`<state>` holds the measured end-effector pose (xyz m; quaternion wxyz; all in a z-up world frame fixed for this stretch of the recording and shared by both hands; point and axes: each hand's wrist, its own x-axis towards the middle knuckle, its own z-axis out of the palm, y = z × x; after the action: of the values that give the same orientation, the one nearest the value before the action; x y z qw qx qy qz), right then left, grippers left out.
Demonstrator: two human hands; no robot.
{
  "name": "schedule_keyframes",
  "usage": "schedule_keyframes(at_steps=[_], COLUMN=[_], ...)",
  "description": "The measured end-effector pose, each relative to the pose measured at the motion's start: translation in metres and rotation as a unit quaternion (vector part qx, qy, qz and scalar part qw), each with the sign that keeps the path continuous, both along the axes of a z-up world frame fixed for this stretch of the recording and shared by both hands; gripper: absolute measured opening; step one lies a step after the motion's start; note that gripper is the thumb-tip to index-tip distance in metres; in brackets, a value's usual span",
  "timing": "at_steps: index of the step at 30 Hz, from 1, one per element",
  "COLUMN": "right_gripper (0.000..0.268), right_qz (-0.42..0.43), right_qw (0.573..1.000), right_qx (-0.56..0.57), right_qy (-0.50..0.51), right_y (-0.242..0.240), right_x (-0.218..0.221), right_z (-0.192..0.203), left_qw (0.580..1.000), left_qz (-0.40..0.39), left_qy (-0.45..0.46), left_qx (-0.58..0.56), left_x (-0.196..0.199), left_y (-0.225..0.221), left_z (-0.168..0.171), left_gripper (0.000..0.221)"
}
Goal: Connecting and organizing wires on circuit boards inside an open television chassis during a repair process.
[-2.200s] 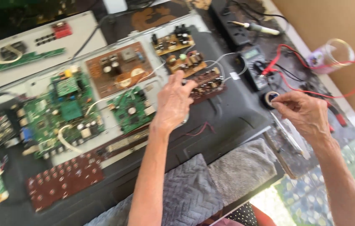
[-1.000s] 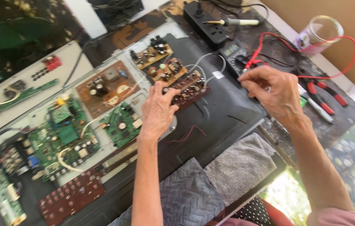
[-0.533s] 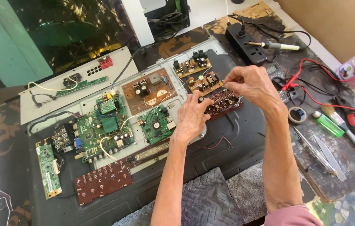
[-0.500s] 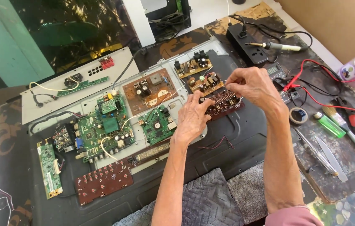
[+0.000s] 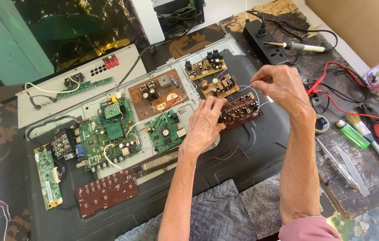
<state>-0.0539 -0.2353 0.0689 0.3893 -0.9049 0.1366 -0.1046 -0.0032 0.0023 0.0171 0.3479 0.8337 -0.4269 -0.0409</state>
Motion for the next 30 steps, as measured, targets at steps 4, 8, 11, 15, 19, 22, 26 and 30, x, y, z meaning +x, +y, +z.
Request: schedule_keyframes(at_steps=[4,8,11,15,19,22,26,30], right_gripper=[0.013,0.012,0.012,0.012,0.012,0.011,0.01,0.01], right_qz=[-0.01,-0.02,-0.018,-0.019,-0.018,-0.021,-0.016,-0.017], right_qw=[0.999,0.996,0.995,0.993,0.994,0.994,0.993,0.994], right_qx=[-0.053,-0.073,-0.083,-0.093,-0.091,-0.093,-0.098,-0.094], right_qy=[0.01,0.042,0.056,0.065,0.061,0.059,0.056,0.049], right_y=[-0.002,0.003,0.004,0.005,0.004,0.005,0.005,0.006], right_x=[0.002,0.003,0.003,0.007,0.009,0.009,0.008,0.008], right_z=[-0.003,0.002,0.0,-0.003,-0.005,-0.005,-0.006,-0.006], left_qw=[1.0,0.999,0.999,0.999,0.999,0.998,0.998,0.997], left_qz=[-0.002,0.006,0.007,0.004,0.004,0.001,0.001,-0.006], left_qy=[0.008,0.041,0.033,0.025,0.044,0.058,0.054,0.072], left_qx=[-0.019,-0.008,0.015,0.025,0.023,0.017,0.028,0.019], left_x=[-0.001,-0.003,-0.003,-0.003,-0.005,-0.005,-0.002,-0.002], left_y=[0.002,0.001,0.0,0.001,0.002,0.004,0.002,0.002], left_z=[-0.001,0.01,0.012,0.015,0.021,0.025,0.022,0.021], left_gripper=[0.07,0.077,0.078,0.077,0.074,0.073,0.072,0.071])
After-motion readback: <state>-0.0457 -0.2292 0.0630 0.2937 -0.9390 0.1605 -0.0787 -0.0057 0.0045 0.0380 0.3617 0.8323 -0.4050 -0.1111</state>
